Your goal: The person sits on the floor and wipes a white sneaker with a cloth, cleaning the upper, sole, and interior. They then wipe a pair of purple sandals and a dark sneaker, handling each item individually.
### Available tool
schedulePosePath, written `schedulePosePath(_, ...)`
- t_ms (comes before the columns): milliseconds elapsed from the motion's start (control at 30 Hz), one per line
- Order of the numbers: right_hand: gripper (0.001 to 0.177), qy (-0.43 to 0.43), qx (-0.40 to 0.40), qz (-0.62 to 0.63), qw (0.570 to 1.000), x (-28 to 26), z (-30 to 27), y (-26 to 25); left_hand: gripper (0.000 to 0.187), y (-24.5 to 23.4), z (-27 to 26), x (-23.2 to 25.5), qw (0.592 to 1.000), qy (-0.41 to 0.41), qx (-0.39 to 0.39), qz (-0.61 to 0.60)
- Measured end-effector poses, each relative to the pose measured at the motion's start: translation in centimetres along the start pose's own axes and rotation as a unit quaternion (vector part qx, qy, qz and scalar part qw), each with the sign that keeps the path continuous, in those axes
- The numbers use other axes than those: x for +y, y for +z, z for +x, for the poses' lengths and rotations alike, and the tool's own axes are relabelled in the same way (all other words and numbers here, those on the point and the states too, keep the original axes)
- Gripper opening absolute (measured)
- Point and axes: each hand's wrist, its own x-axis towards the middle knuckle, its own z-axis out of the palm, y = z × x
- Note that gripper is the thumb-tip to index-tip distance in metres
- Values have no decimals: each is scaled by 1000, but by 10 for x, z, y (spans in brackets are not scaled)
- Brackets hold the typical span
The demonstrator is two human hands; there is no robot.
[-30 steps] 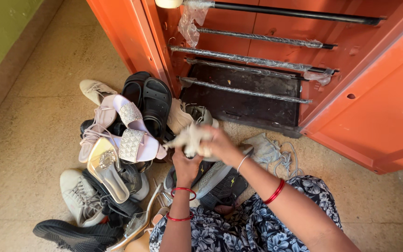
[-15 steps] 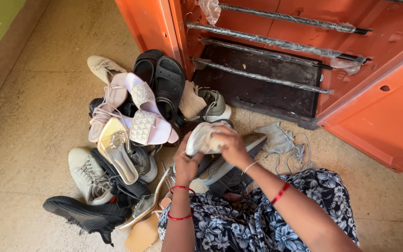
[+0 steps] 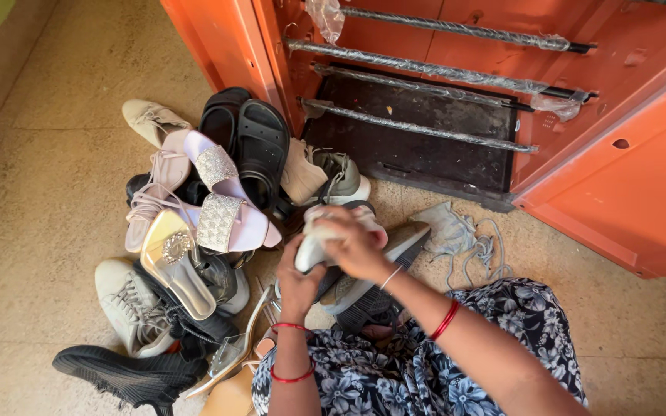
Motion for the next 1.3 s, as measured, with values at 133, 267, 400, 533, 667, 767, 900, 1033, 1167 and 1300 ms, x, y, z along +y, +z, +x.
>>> schedulePosePath(133, 19, -162, 50, -76, 983, 9, -17, 25, 53, -6, -1, 11, 999, -36, 12, 20)
schedulePosePath(267, 26, -55, 47, -104, 992, 61, -14, 11, 55, -3, 5, 24, 997, -51, 27, 53)
schedulePosePath(400, 35, 103, 28, -24, 994, 107, -12, -20, 49, 9, 3, 25, 999, -5, 31, 27)
schedulePosePath(533, 31, 51, 38, -88, 994, 95, -4, -13, 47, 14, 0, 12, 998, -2, 59, 3)
schedulePosePath(667, 30, 43, 42, -1, 998, 37, 4, 12, 46, 15, -1, -9, 995, -9, 95, 21)
schedulePosePath(767, 29, -76, 40, -30, 996, -8, -6, 28, 46, 16, 1, -23, 992, -62, 112, 11)
schedulePosePath(900, 30, -144, 61, -97, 983, -15, -7, 36, 48, 15, 1, -31, 989, -61, 131, -28)
schedulePosePath(1033, 28, -69, 77, -153, 983, 32, 0, 14, 45, 14, 1, -18, 990, -62, 123, -4)
schedulePosePath(1167, 30, 93, 41, -75, 992, 68, 6, -18, 44, 17, -4, 6, 996, 28, 80, 32)
schedulePosePath(1300, 33, 169, -22, -46, 984, 48, 9, -13, 45, 19, -4, 13, 995, 24, 88, 40)
